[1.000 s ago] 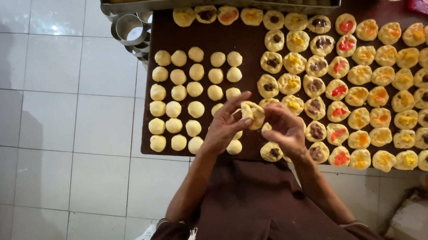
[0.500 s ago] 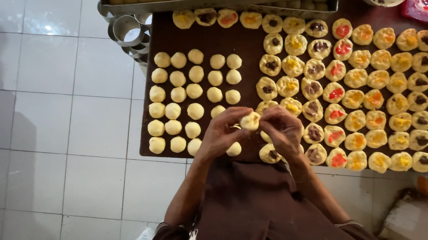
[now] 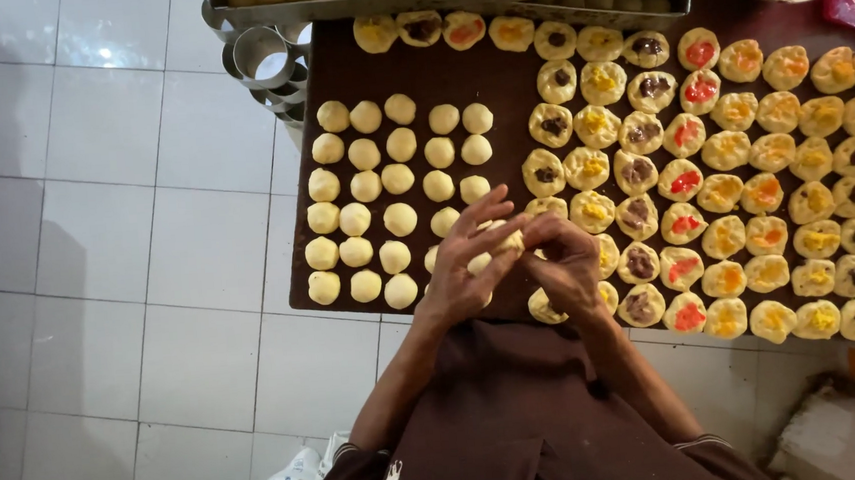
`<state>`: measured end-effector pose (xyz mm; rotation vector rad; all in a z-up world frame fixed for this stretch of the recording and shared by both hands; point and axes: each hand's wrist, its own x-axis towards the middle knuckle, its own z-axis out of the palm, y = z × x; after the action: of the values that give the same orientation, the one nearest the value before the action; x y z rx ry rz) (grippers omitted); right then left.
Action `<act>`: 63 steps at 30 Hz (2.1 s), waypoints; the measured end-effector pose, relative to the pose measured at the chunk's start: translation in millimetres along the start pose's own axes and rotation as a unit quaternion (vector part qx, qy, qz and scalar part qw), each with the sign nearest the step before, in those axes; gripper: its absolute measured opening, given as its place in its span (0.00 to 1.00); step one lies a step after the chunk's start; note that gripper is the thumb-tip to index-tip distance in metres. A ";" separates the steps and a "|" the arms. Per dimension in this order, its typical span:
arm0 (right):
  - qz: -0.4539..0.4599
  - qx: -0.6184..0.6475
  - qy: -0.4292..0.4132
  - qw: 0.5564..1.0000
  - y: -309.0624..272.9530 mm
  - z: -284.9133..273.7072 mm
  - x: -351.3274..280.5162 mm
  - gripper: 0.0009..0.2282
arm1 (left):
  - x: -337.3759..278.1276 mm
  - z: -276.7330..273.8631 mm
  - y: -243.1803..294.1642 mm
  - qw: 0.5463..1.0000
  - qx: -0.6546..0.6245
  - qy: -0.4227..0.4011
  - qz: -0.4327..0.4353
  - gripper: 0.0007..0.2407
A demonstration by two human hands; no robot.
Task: Preparing and filling small dough balls for baking in a bakery kitchen.
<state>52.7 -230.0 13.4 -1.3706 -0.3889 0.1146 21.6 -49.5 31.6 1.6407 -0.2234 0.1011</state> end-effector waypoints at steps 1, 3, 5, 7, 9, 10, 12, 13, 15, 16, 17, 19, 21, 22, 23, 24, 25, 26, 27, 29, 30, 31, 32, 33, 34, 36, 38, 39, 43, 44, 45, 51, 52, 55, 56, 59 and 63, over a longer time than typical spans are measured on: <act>-0.034 -0.018 -0.015 0.999 5.7 -3.7 -3.3 0.07 | -0.5 0.6 -4.8 1.000 -0.011 0.005 -0.014 0.17; -0.006 -0.031 -0.002 0.999 -18.0 8.4 3.6 0.09 | 0.2 4.8 -10.6 1.000 0.006 0.019 -0.020 0.18; 0.019 -0.045 0.012 0.999 -29.4 15.0 9.3 0.12 | 0.9 6.5 -8.7 0.999 0.023 0.032 -0.023 0.19; 0.004 -0.121 0.035 0.992 -29.2 16.9 10.8 0.18 | -1.3 6.4 1.7 1.000 0.029 0.013 0.002 0.31; -0.041 -0.157 0.040 0.986 -12.4 5.2 7.2 0.13 | 1.4 5.1 7.2 1.000 -0.008 -0.012 0.004 0.35; -0.082 -0.191 0.046 0.977 -4.2 -0.1 4.8 0.09 | 1.4 4.3 10.4 0.998 -0.045 -0.038 0.002 0.39; -0.061 -0.154 0.049 0.985 -4.4 0.4 6.1 0.08 | 0.2 1.1 11.7 0.997 -0.064 -0.051 0.012 0.39; -0.037 -0.117 0.054 0.991 -4.8 0.4 7.7 0.07 | 0.8 -0.6 12.6 0.994 -0.084 -0.067 0.019 0.39; 0.004 -0.126 0.074 0.989 -14.0 3.3 11.2 0.07 | -4.6 -0.6 8.8 0.993 -0.086 -0.074 0.041 0.38; 0.047 -0.133 0.093 0.986 -17.9 5.0 15.1 0.06 | -5.1 -1.8 6.3 0.991 -0.088 -0.081 0.060 0.36; 0.039 -0.134 0.094 0.986 -23.6 5.5 18.2 0.06 | -6.9 -2.2 3.1 0.991 -0.086 -0.083 0.067 0.36; 0.001 -0.137 0.043 0.990 -35.2 6.2 21.8 0.10 | -13.0 -1.4 -3.9 0.983 -0.131 -0.081 0.098 0.31; -0.009 -0.113 0.053 0.992 -8.7 -10.9 11.6 0.07 | -4.6 -6.9 5.0 0.985 -0.134 -0.053 0.095 0.28; -0.012 -0.088 0.062 0.994 5.0 -19.6 6.2 0.04 | -1.2 -9.4 9.2 0.987 -0.138 -0.024 0.085 0.25; -0.015 -0.089 0.062 0.994 1.6 -18.9 6.8 0.04 | 2.7 -8.8 6.7 0.986 -0.138 -0.024 0.088 0.25; -0.008 -0.024 0.062 0.998 -0.4 -16.5 11.0 0.03 | 8.7 -11.1 3.9 0.994 -0.093 -0.006 0.063 0.24; 0.000 0.041 0.060 0.997 -1.8 -13.8 15.1 0.04 | 14.5 -13.8 0.8 0.998 -0.049 0.013 0.037 0.23; 0.001 0.041 0.056 0.998 -9.2 -8.6 16.7 0.04 | 16.9 -15.2 3.9 0.998 -0.049 0.017 0.037 0.23; 0.041 0.090 0.071 0.993 -15.9 -3.2 18.6 0.08 | 19.4 -17.0 6.2 0.999 -0.025 -0.006 0.029 0.22; 0.083 0.138 0.084 0.983 -12.2 -4.1 14.1 0.12 | 25.7 -19.3 7.4 0.999 -0.002 -0.028 0.020 0.21; 0.034 0.125 0.040 0.991 -0.3 -10.6 8.6 0.07 | 29.4 -19.9 4.9 0.998 -0.015 -0.052 0.021 0.20; -0.016 0.111 -0.004 0.994 11.6 -17.1 3.3 0.03 | 33.4 -20.7 2.4 0.996 -0.028 -0.076 0.022 0.20; -0.014 0.112 -0.007 0.994 -0.6 -11.2 4.6 0.03 | 37.8 -30.8 -8.2 0.997 -0.027 -0.072 0.020 0.20; 0.016 0.062 0.006 0.998 -13.1 -5.4 6.2 0.06 | 41.7 -36.2 -17.5 0.998 -0.002 -0.057 0.008 0.21; 0.043 0.010 0.020 0.999 -25.4 -0.9 9.5 0.10 | 46.6 -36.4 -26.8 0.999 0.024 -0.043 -0.002 0.21; 0.084 0.015 0.029 0.996 -43.2 11.0 17.1 0.17 | 55.8 -57.5 -55.8 0.997 0.072 -0.015 -0.026 0.23; 0.128 0.018 0.038 0.991 -47.2 10.3 16.2 0.24 | 58.9 -80.2 -87.6 0.991 0.118 0.015 -0.053 0.24; 0.106 -0.023 0.064 0.992 -42.5 3.4 13.0 0.22 | 59.4 -93.0 -104.2 0.987 0.141 0.029 -0.067 0.24; 0.077 0.046 0.062 0.994 -28.7 -24.1 7.9 0.21 | 84.4 -148.4 -142.6 0.963 0.234 0.075 -0.107 0.27; 0.072 0.042 0.064 0.994 -18.4 -32.5 1.0 0.21 | 93.2 -157.5 -154.1 0.957 0.255 0.084 -0.111 0.28; 0.087 0.085 0.051 0.991 -8.6 -41.4 -5.9 0.21 | 103.0 -166.2 -164.2 0.950 0.276 0.093 -0.116 0.29; 0.208 0.132 0.090 0.965 14.3 -71.6 -37.4 0.25 | 201.1 -198.2 -186.5 0.897 0.405 0.135 -0.116 0.33; 0.215 0.132 0.097 0.963 18.5 -71.9 -30.6 0.26 | 218.0 -211.6 -184.4 0.882 0.430 0.155 -0.115 0.34; 0.209 0.204 0.038 0.956 6.3 -67.2 -34.8 0.32 | 252.4 -214.6 -205.8 0.836 0.494 0.202 -0.127 0.36; 0.204 0.203 0.041 0.957 3.0 -65.7 -34.2 0.32 | 248.7 -209.5 -199.8 0.838 0.493 0.201 -0.122 0.36; 0.243 0.152 0.032 0.957 -0.4 -64.6 -34.7 0.30 | 260.3 -184.9 -183.1 0.851 0.484 0.183 -0.086 0.30; 0.247 0.114 0.015 0.962 -1.5 -63.8 -32.4 0.30 | 262.9 -168.8 -185.3 0.863 0.475 0.165 -0.043 0.23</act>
<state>43.7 -299.5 -1.1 -1.2131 0.0028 0.5336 328.0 108.9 -82.6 2.5732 0.2131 0.4823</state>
